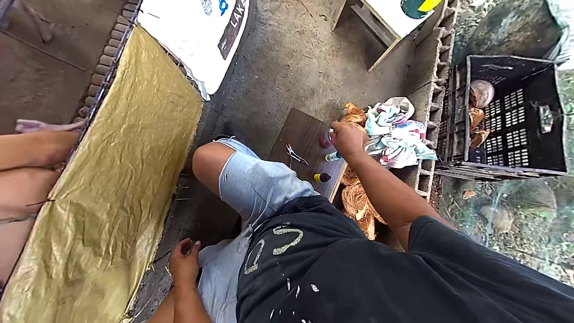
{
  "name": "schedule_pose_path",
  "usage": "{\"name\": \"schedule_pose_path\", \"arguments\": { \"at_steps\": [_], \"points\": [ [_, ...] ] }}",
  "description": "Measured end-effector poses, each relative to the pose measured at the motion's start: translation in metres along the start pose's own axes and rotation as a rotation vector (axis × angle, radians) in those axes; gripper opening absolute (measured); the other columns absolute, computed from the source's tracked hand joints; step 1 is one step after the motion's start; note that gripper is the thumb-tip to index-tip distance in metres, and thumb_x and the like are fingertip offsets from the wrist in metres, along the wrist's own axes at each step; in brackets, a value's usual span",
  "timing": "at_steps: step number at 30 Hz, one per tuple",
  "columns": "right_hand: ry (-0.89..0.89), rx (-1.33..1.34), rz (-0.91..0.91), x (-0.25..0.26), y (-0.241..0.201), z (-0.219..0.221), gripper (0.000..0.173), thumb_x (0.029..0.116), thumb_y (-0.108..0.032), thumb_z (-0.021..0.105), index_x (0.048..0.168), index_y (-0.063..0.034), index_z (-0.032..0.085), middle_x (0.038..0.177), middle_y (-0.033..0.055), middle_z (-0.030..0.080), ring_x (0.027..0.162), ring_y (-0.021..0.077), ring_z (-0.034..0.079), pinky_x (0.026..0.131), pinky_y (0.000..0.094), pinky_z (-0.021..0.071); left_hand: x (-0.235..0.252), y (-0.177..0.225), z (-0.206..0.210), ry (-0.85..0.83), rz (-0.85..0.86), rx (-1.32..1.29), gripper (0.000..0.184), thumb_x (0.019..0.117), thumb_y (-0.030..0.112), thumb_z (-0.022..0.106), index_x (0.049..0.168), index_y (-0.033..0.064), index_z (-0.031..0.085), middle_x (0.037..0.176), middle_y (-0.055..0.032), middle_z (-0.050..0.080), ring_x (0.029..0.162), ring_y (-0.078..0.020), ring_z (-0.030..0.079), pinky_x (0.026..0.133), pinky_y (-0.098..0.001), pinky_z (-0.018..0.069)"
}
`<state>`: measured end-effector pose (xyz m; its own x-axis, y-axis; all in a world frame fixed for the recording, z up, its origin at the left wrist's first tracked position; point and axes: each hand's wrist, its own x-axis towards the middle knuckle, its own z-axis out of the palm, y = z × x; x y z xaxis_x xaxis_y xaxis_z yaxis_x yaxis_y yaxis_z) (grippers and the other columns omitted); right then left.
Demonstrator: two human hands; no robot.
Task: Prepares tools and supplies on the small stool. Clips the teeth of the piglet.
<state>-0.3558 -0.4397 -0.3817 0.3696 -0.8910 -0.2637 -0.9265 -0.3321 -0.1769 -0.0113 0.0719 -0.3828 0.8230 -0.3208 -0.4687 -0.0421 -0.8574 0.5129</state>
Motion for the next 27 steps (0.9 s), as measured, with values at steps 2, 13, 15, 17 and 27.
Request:
{"name": "schedule_pose_path", "arguments": {
  "at_steps": [2, 13, 15, 17, 27],
  "points": [
    [0.026, -0.009, 0.035, 0.000, -0.003, 0.005, 0.020, 0.0995, -0.022, 0.059, 0.108, -0.0075, 0.069, 0.105, 0.0209, 0.071, 0.102, 0.0433, 0.069, 0.078, 0.0649, 0.0544, -0.001, 0.005, 0.000, 0.011, 0.008, 0.014, 0.039, 0.0939, 0.012, 0.073, 0.127, -0.0033, 0.062, 0.122, -0.0220, 0.067, 0.115, -0.0305, 0.065, 0.102, -0.0504, 0.0509],
    [-0.481, -0.128, -0.267, -0.020, -0.115, 0.018, 0.013, 0.0932, -0.016, 0.063, 0.091, -0.0067, 0.072, 0.099, 0.0182, 0.072, 0.096, 0.0411, 0.070, 0.071, 0.0653, 0.0538, -0.002, -0.007, 0.000, -0.018, -0.004, 0.051, 0.037, 0.0940, 0.013, 0.072, 0.126, -0.0029, 0.062, 0.119, -0.0212, 0.068, 0.112, -0.0301, 0.066, 0.100, -0.0509, 0.0519],
    [-0.527, -0.200, -0.248, -0.016, -0.116, 0.043, 0.016, 0.0941, -0.017, 0.063, 0.093, -0.0036, 0.071, 0.098, 0.0214, 0.071, 0.093, 0.0438, 0.070, 0.069, 0.0667, 0.0536, -0.004, 0.000, -0.003, 0.000, 0.010, 0.011, 0.039, 0.0944, 0.014, 0.072, 0.127, -0.0034, 0.061, 0.121, -0.0217, 0.067, 0.113, -0.0296, 0.066, 0.101, -0.0491, 0.0519],
    [-0.473, -0.236, -0.274, -0.014, -0.106, 0.060, 0.022, 0.0959, -0.023, 0.064, 0.097, -0.0021, 0.071, 0.099, 0.0242, 0.071, 0.093, 0.0465, 0.069, 0.069, 0.0695, 0.0530, -0.012, 0.010, -0.009, 0.005, 0.010, -0.009, 0.043, 0.0950, 0.017, 0.071, 0.131, -0.0042, 0.060, 0.126, -0.0225, 0.066, 0.118, -0.0301, 0.064, 0.105, -0.0481, 0.0507],
    [-0.506, -0.421, -0.198, -0.020, -0.126, 0.045, 0.043, 0.0990, -0.034, 0.060, 0.120, 0.0031, 0.066, 0.122, 0.0306, 0.066, 0.114, 0.0496, 0.064, 0.086, 0.0723, 0.0496, -0.020, -0.018, -0.018, 0.087, -0.075, -0.090, 0.041, 0.0962, 0.026, 0.072, 0.130, 0.0044, 0.063, 0.128, -0.0163, 0.066, 0.121, -0.0302, 0.063, 0.103, -0.0546, 0.0514]
  ]
}}
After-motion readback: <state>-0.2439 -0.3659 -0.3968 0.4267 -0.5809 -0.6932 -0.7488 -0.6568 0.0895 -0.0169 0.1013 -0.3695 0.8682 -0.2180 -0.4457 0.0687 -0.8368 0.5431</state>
